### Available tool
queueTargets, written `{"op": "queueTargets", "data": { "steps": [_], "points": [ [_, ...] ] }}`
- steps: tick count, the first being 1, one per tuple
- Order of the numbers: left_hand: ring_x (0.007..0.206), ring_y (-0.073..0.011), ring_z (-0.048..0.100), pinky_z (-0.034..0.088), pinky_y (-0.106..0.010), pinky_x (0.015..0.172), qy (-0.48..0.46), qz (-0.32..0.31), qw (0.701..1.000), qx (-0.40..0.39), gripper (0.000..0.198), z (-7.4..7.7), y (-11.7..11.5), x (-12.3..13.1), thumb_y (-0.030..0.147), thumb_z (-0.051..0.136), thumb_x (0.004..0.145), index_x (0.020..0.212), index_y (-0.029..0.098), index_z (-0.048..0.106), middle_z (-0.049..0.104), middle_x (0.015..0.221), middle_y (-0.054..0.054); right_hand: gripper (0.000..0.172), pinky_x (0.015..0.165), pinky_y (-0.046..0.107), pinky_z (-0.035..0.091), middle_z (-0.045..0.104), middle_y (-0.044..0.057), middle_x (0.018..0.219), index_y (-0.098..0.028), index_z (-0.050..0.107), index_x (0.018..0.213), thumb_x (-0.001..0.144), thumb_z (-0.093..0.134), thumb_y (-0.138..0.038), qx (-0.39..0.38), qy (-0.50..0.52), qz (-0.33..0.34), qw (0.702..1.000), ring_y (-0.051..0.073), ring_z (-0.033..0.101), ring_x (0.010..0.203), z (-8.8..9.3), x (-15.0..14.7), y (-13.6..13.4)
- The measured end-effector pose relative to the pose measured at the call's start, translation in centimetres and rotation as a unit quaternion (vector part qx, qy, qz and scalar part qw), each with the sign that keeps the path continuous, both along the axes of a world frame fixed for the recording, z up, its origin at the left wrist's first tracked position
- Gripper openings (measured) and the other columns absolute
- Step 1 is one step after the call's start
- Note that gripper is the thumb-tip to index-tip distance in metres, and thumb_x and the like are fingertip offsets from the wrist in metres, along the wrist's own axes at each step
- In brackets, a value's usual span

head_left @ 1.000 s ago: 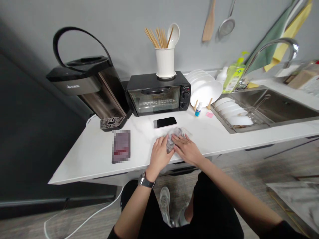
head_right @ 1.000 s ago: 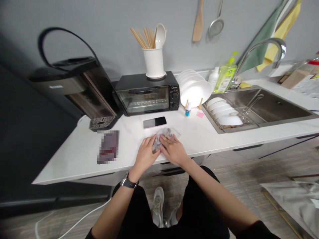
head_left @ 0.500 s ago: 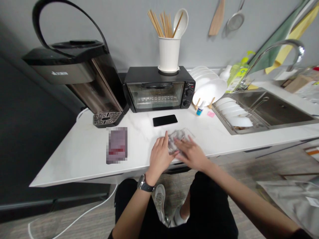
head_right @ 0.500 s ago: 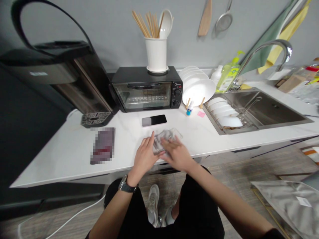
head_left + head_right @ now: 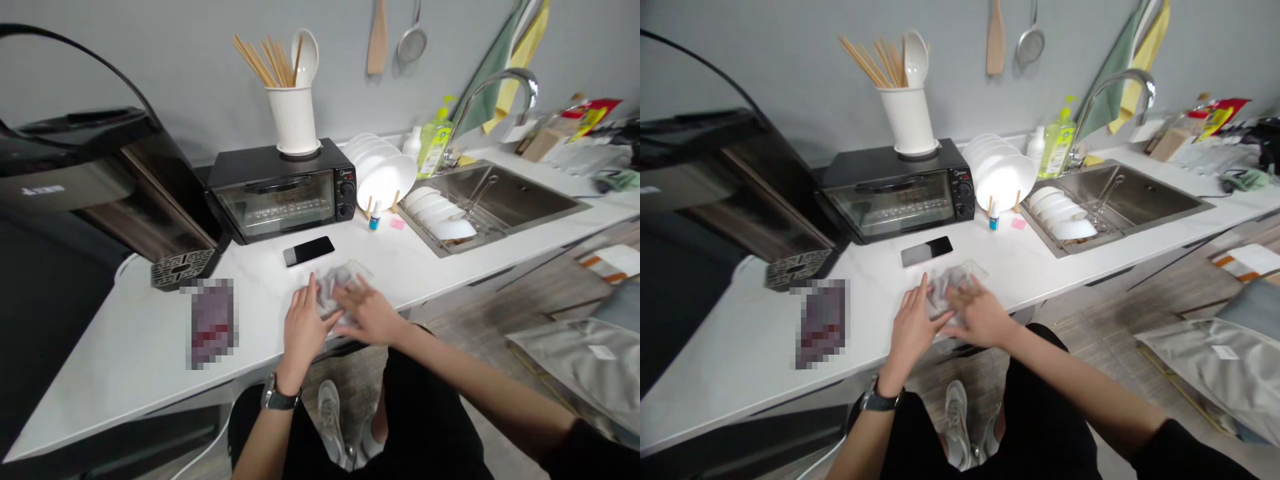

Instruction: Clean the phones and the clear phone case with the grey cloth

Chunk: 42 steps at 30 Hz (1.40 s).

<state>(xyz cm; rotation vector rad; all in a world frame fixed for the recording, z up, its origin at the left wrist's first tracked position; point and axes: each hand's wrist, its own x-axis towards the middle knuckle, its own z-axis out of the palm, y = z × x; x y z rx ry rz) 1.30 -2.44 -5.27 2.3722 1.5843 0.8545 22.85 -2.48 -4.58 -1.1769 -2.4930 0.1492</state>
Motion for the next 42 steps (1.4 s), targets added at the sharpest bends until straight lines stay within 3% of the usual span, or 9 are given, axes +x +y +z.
{"op": "queueTargets", "data": {
  "steps": [9,13,17,20,24,28,32,36,42],
  "points": [
    [0.123,-0.0338,0.058,0.054,-0.050,0.102,0.007,0.001,1.000,-0.020,0.100,0.4,0.0,-0.2,0.037,0.077,0.088,0.165,0.020,0.016,0.065,0.133,-0.013,0.081,0.129,0.052,0.017,0.058,0.018,0.151,-0.013,0.050,0.154,0.097,0.050,-0.071,-0.003,0.024,0.067,0.997,0.031,0.045,0.149,-0.2,0.8,0.2],
    [0.125,-0.0343,0.057,0.052,-0.051,0.105,0.000,-0.002,1.000,-0.022,0.100,0.6,0.0,0.0,0.040,0.077,0.087,0.165,0.021,0.017,0.065,0.134,-0.012,0.074,0.127,0.064,0.010,0.057,0.019,0.152,-0.014,0.051,0.153,0.101,0.048,-0.067,0.003,0.027,-0.066,0.997,0.036,0.041,0.151,-0.2,1.5,-0.1],
    [0.126,-0.0333,0.056,0.052,-0.050,0.105,0.002,-0.012,0.999,-0.039,0.100,0.7,-0.2,0.1,0.032,0.076,0.088,0.165,0.021,0.013,0.063,0.136,-0.013,0.088,0.129,0.057,0.017,0.057,0.018,0.152,-0.012,0.047,0.155,0.095,0.049,-0.077,-0.011,0.041,0.012,0.999,0.033,0.046,0.148,-0.4,0.7,-0.7],
    [0.125,-0.0330,0.057,0.051,-0.050,0.107,-0.002,-0.014,1.000,-0.026,0.101,0.7,-0.2,0.1,0.036,0.077,0.088,0.165,0.022,0.014,0.064,0.133,-0.012,0.076,0.127,0.064,0.017,0.056,0.020,0.152,-0.012,0.051,0.153,0.101,0.046,-0.067,0.002,0.027,-0.077,0.997,0.036,0.050,0.144,0.0,0.3,-0.6],
    [0.123,-0.0319,0.058,0.053,-0.047,0.103,0.003,-0.005,0.999,-0.031,0.099,0.6,-0.3,0.1,0.029,0.076,0.088,0.165,0.021,0.015,0.063,0.132,-0.013,0.086,0.128,0.055,0.021,0.060,0.019,0.148,-0.012,0.053,0.151,0.095,0.047,-0.077,-0.011,0.023,0.048,0.999,0.033,0.049,0.145,0.4,-0.1,-0.2],
    [0.125,-0.0312,0.058,0.051,-0.048,0.106,-0.013,-0.009,0.999,-0.033,0.103,0.6,-0.3,0.2,0.031,0.077,0.086,0.165,0.021,0.011,0.064,0.133,-0.012,0.074,0.126,0.065,0.017,0.060,0.024,0.147,-0.010,0.056,0.148,0.101,0.048,-0.066,0.010,0.014,-0.059,0.998,0.038,0.051,0.143,0.3,-0.2,-0.1],
    [0.124,-0.0304,0.058,0.051,-0.047,0.106,-0.013,-0.008,0.999,-0.044,0.100,0.6,-0.4,0.2,0.016,0.073,0.084,0.165,0.022,0.014,0.062,0.134,-0.013,0.076,0.128,0.056,0.023,0.062,0.018,0.147,-0.015,0.056,0.147,0.096,0.053,-0.071,-0.022,0.027,0.069,0.997,0.032,0.053,0.143,0.2,-0.5,-0.2],
    [0.124,-0.0321,0.057,0.049,-0.050,0.108,-0.036,-0.012,0.999,-0.036,0.099,0.7,-0.4,0.3,0.026,0.078,0.083,0.163,0.023,0.019,0.062,0.134,-0.012,0.065,0.125,0.067,0.022,0.058,0.020,0.150,-0.016,0.051,0.153,0.103,0.052,-0.057,0.008,0.013,-0.028,1.000,0.037,0.051,0.144,0.4,0.0,0.0],
    [0.124,-0.0313,0.058,0.050,-0.050,0.107,-0.049,-0.015,0.998,-0.040,0.099,0.2,-0.3,0.2,0.021,0.076,0.081,0.163,0.024,0.020,0.062,0.132,-0.012,0.075,0.124,0.063,0.031,0.057,0.018,0.152,-0.018,0.042,0.159,0.098,0.060,-0.059,-0.025,0.018,0.064,0.997,0.034,0.052,0.143,0.4,0.2,-0.4]
  ]
}}
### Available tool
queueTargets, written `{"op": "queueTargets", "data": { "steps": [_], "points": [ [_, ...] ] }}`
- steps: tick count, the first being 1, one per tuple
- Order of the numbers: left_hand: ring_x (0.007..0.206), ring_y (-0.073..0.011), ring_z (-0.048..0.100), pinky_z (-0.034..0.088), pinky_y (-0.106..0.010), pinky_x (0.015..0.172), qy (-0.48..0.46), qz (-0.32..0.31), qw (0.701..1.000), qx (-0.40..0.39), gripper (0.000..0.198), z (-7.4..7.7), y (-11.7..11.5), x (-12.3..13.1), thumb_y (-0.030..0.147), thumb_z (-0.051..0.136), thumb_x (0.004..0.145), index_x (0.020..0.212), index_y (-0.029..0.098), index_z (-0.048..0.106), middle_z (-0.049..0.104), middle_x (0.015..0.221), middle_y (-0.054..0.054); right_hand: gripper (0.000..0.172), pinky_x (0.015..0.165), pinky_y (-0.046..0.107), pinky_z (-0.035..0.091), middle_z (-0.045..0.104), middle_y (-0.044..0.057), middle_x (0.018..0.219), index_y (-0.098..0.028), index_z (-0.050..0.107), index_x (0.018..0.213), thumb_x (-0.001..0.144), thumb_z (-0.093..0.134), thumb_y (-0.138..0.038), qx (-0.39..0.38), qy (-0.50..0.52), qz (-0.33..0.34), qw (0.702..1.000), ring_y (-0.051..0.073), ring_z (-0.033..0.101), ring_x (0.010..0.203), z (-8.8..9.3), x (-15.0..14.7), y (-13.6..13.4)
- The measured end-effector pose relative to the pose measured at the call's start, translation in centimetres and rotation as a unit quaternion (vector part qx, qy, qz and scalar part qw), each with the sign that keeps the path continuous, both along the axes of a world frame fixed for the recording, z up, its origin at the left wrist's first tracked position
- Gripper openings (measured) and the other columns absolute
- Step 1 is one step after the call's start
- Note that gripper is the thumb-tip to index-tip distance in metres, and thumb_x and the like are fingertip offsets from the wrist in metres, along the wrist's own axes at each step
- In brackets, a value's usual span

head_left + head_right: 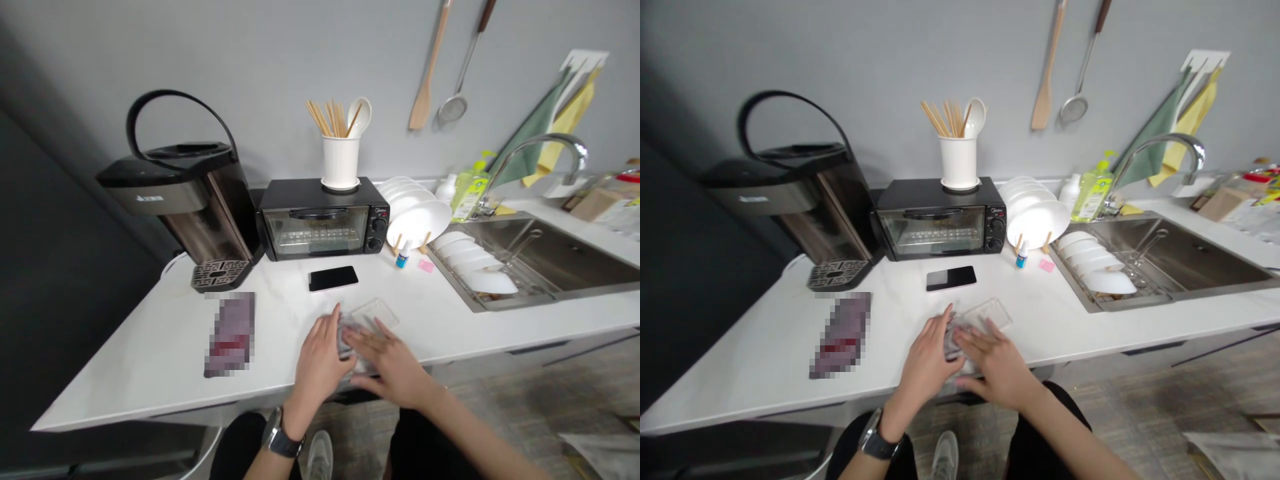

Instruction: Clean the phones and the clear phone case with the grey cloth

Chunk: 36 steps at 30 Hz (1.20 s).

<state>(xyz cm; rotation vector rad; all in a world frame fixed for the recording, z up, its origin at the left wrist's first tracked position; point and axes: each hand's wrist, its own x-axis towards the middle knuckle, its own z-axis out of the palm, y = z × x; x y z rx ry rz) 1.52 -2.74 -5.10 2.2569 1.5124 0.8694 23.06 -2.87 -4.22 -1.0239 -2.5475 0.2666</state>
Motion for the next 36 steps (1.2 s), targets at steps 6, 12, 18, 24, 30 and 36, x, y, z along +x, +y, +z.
{"op": "queueTargets", "data": {
  "steps": [6,12,18,24,30,36],
  "points": [
    [0.125,-0.0304,0.060,0.051,-0.049,0.108,-0.019,0.002,1.000,0.007,0.087,0.2,-0.2,-0.2,0.018,0.075,0.080,0.157,0.025,0.035,0.066,0.133,-0.010,0.055,0.122,0.053,0.041,0.060,0.010,0.150,-0.026,0.047,0.157,0.103,0.054,-0.026,0.010,0.030,0.001,1.000,0.027,0.063,0.134,-0.8,2.1,-0.2],
    [0.102,-0.0241,0.071,0.057,-0.039,0.089,-0.034,0.013,0.999,0.034,0.015,1.0,-0.1,-0.6,0.032,0.058,0.101,0.107,0.026,0.071,0.076,0.107,-0.004,0.043,0.096,0.044,0.063,0.078,0.008,0.120,-0.028,0.072,0.119,0.093,0.044,-0.010,0.087,0.282,-0.134,0.946,0.026,0.075,0.113,-1.6,2.9,0.3],
    [0.087,-0.0255,0.068,0.055,-0.039,0.080,0.041,0.100,0.994,0.036,0.042,1.3,2.3,-0.7,0.036,0.043,0.108,0.080,0.022,0.071,0.069,0.078,-0.005,0.052,0.097,0.042,0.062,0.074,0.007,0.122,-0.028,0.071,0.113,0.075,0.044,-0.004,0.044,0.269,-0.137,0.952,0.027,0.073,0.114,-1.9,1.4,1.9],
    [0.124,-0.0296,0.055,0.048,-0.046,0.108,0.049,0.033,0.998,0.033,0.050,0.1,1.5,-1.1,0.041,0.070,0.093,0.139,0.025,0.061,0.063,0.132,-0.009,0.059,0.117,0.057,0.047,0.069,0.009,0.138,-0.024,0.068,0.132,0.078,0.049,-0.008,0.009,0.107,-0.124,0.986,0.031,0.067,0.127,-1.9,-0.7,1.0],
    [0.124,-0.0296,0.053,0.046,-0.045,0.110,0.059,-0.016,0.998,-0.011,0.063,0.3,0.4,-1.5,0.036,0.078,0.085,0.144,0.029,0.057,0.060,0.128,-0.007,0.050,0.123,0.065,0.033,0.063,0.012,0.146,-0.025,0.056,0.150,0.101,0.055,-0.035,0.010,0.017,-0.082,0.996,0.033,0.063,0.133,-0.3,-0.4,0.4],
    [0.133,-0.0348,0.053,0.047,-0.050,0.113,0.091,-0.009,0.996,-0.016,0.077,-0.6,0.6,-1.7,0.035,0.080,0.081,0.151,0.025,0.050,0.061,0.139,-0.012,0.055,0.120,0.057,0.043,0.070,0.010,0.138,-0.026,0.061,0.145,0.099,0.058,-0.055,-0.002,0.005,-0.019,1.000,0.032,0.065,0.130,0.1,-0.5,0.5]
  ]
}}
